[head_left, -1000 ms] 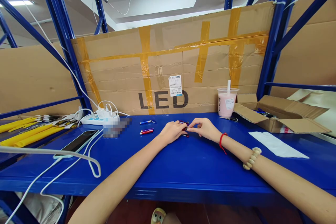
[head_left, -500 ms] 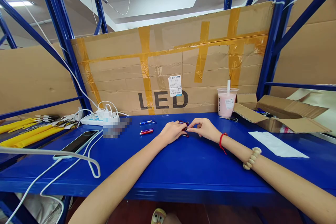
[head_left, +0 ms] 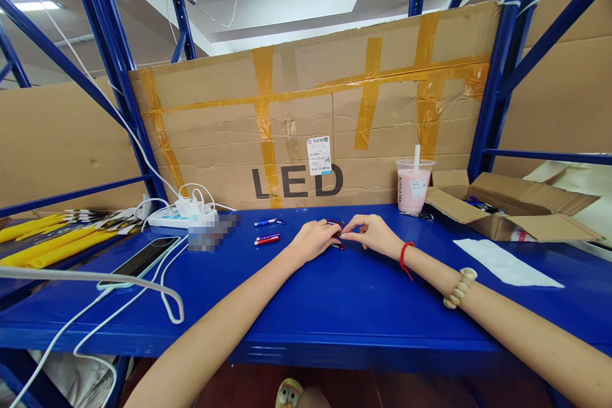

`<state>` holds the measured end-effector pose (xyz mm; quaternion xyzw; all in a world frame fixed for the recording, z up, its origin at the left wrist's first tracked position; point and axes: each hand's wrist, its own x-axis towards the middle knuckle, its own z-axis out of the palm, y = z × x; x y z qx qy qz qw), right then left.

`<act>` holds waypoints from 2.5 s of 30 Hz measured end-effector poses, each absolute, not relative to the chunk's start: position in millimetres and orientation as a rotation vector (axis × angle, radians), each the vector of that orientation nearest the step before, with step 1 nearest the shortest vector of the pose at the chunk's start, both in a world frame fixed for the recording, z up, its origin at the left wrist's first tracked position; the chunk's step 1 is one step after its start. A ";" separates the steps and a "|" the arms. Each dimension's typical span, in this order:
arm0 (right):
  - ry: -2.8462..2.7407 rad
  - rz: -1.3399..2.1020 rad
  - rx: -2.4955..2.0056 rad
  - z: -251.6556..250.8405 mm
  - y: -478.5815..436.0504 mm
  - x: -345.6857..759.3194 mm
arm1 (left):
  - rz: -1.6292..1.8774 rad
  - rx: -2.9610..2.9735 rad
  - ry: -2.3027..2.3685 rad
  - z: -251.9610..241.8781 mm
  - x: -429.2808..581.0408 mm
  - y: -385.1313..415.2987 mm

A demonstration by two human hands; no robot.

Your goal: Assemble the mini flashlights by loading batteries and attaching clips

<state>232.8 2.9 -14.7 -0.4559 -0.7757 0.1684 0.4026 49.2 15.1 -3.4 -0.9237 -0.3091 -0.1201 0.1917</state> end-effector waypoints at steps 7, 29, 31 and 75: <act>-1.954 0.432 -1.170 -15.6 1.9 233.5 | -0.327 -2.596 -0.873 -3.4 49.3 15.2; -1.958 0.427 -1.159 -16.0 3.1 233.3 | -0.359 -2.611 -0.859 -4.7 49.1 17.0; -1.957 0.430 -1.162 -15.5 3.0 233.1 | -0.363 -2.607 -0.860 -5.4 49.0 18.0; -1.910 0.388 -1.102 -14.3 2.5 233.6 | -0.537 -2.572 -0.801 -13.9 47.2 23.9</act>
